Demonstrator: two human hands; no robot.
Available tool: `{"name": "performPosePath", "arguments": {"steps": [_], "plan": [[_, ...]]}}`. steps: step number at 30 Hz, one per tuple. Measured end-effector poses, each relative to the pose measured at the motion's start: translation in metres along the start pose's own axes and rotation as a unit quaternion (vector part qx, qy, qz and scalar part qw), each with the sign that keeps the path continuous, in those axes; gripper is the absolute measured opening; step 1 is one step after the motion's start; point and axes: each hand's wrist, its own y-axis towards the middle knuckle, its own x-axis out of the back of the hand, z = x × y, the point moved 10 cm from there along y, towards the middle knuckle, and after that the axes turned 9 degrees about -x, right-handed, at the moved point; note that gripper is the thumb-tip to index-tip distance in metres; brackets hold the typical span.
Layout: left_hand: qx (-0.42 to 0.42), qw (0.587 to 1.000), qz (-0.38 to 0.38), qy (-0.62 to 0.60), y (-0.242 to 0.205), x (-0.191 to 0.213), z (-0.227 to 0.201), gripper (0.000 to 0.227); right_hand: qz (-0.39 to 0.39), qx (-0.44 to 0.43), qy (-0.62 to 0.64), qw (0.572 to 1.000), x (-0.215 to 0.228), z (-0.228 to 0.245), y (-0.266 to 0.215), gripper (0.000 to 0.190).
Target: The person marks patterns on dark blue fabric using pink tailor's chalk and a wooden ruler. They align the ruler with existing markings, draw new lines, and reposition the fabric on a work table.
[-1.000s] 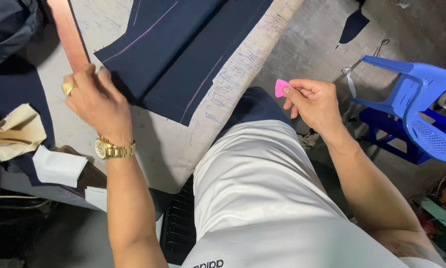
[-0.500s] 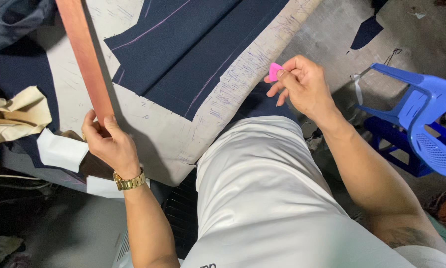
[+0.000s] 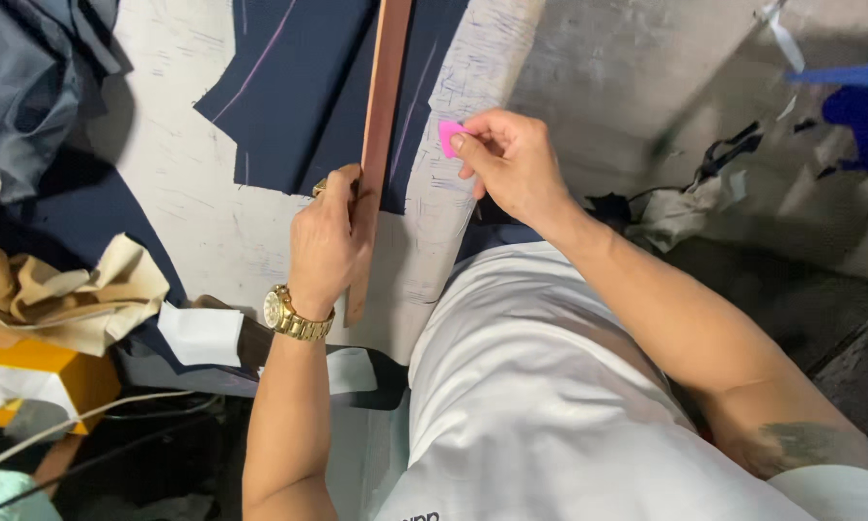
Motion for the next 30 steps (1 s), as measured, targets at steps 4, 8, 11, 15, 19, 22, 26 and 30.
{"name": "performPosePath", "arguments": {"steps": [4, 8, 11, 15, 19, 22, 26, 30], "plan": [[-0.063, 0.997, 0.044, 0.005, -0.004, -0.012, 0.000, 0.054, -0.099, -0.008, -0.015, 0.995, -0.008, 0.007, 0.005, 0.008], [-0.062, 0.994, 0.081, 0.047, -0.018, -0.023, 0.021, 0.063, -0.163, -0.004, -0.062, 0.985, -0.017, 0.026, 0.004, 0.011], [-0.078, 0.994, 0.071, 0.036, -0.018, -0.019, 0.019, 0.058, -0.221, 0.012, -0.094, 0.971, -0.022, 0.034, 0.002, 0.015], [-0.104, 0.993, 0.055, 0.031, -0.017, -0.016, 0.016, 0.061, -0.222, 0.083, -0.091, 0.967, -0.024, 0.018, 0.018, 0.018], [-0.081, 0.994, 0.069, 0.038, -0.016, -0.020, 0.019, 0.063, -0.234, 0.085, -0.117, 0.961, -0.023, 0.017, 0.019, 0.020], [-0.054, 0.995, 0.076, 0.047, -0.016, -0.022, 0.023, 0.062, -0.233, 0.069, -0.150, 0.958, -0.026, 0.026, 0.013, 0.023], [-0.046, 0.995, 0.068, 0.062, -0.017, -0.022, 0.024, 0.063, -0.223, 0.088, -0.148, 0.959, -0.030, 0.020, 0.018, 0.027], [-0.047, 0.994, 0.057, 0.079, -0.018, -0.025, 0.026, 0.061, -0.226, 0.117, -0.153, 0.955, -0.032, 0.021, 0.019, 0.025]]}}
